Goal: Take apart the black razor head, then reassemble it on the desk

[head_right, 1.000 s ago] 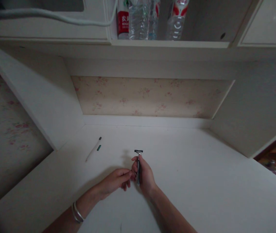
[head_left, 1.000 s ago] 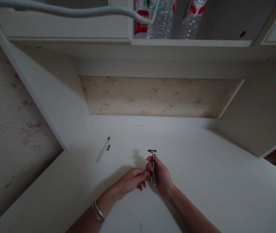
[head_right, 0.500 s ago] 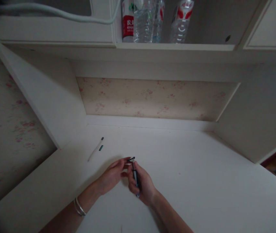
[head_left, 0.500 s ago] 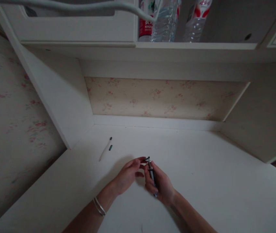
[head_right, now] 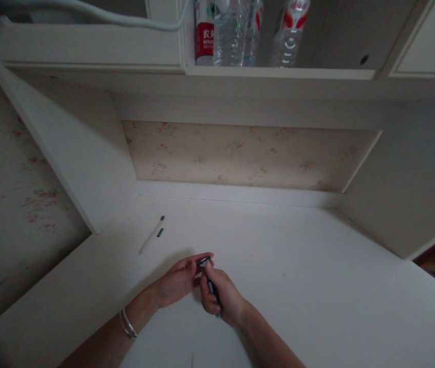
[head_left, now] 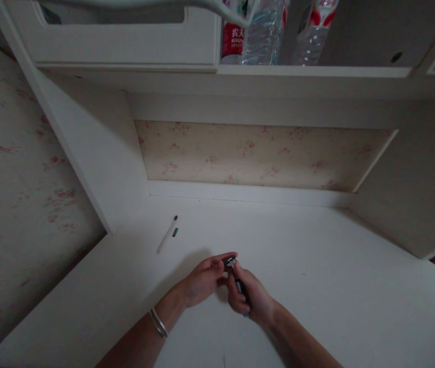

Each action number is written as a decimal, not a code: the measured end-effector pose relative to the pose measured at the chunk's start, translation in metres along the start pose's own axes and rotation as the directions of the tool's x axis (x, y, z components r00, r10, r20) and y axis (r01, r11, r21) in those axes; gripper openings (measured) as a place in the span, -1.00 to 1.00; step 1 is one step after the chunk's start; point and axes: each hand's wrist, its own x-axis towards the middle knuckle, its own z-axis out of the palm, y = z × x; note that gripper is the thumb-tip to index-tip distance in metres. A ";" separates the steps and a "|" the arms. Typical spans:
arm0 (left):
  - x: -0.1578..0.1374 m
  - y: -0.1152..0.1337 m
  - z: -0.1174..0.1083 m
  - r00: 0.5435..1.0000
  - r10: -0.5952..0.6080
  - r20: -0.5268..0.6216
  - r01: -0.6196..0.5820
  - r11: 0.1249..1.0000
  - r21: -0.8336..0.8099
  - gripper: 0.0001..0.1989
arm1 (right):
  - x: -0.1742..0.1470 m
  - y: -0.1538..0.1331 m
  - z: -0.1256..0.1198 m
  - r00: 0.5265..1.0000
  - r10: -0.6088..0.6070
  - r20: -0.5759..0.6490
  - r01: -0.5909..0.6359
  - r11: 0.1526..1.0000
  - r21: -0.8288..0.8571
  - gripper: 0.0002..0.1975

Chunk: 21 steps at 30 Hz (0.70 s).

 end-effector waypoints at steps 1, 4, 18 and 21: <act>0.000 0.000 0.000 1.000 -0.001 0.003 0.001 1.000 0.002 -0.51 | 0.000 0.000 0.000 1.000 0.003 -0.014 -0.003 1.000 -0.014 -0.43; 0.000 -0.001 0.001 1.000 -0.002 -0.008 0.002 1.000 0.012 -0.53 | -0.001 -0.001 0.001 0.999 0.011 -0.047 -0.013 0.999 -0.046 -0.41; 0.001 -0.006 -0.002 0.999 0.017 0.027 -0.018 0.999 0.030 -0.60 | -0.001 0.000 0.005 0.988 -0.072 -0.134 0.063 0.995 -0.073 -0.40; 0.002 -0.008 -0.002 1.000 0.017 0.001 -0.017 0.999 0.042 -0.59 | -0.001 0.000 0.005 0.988 -0.059 -0.140 0.050 0.997 -0.064 -0.41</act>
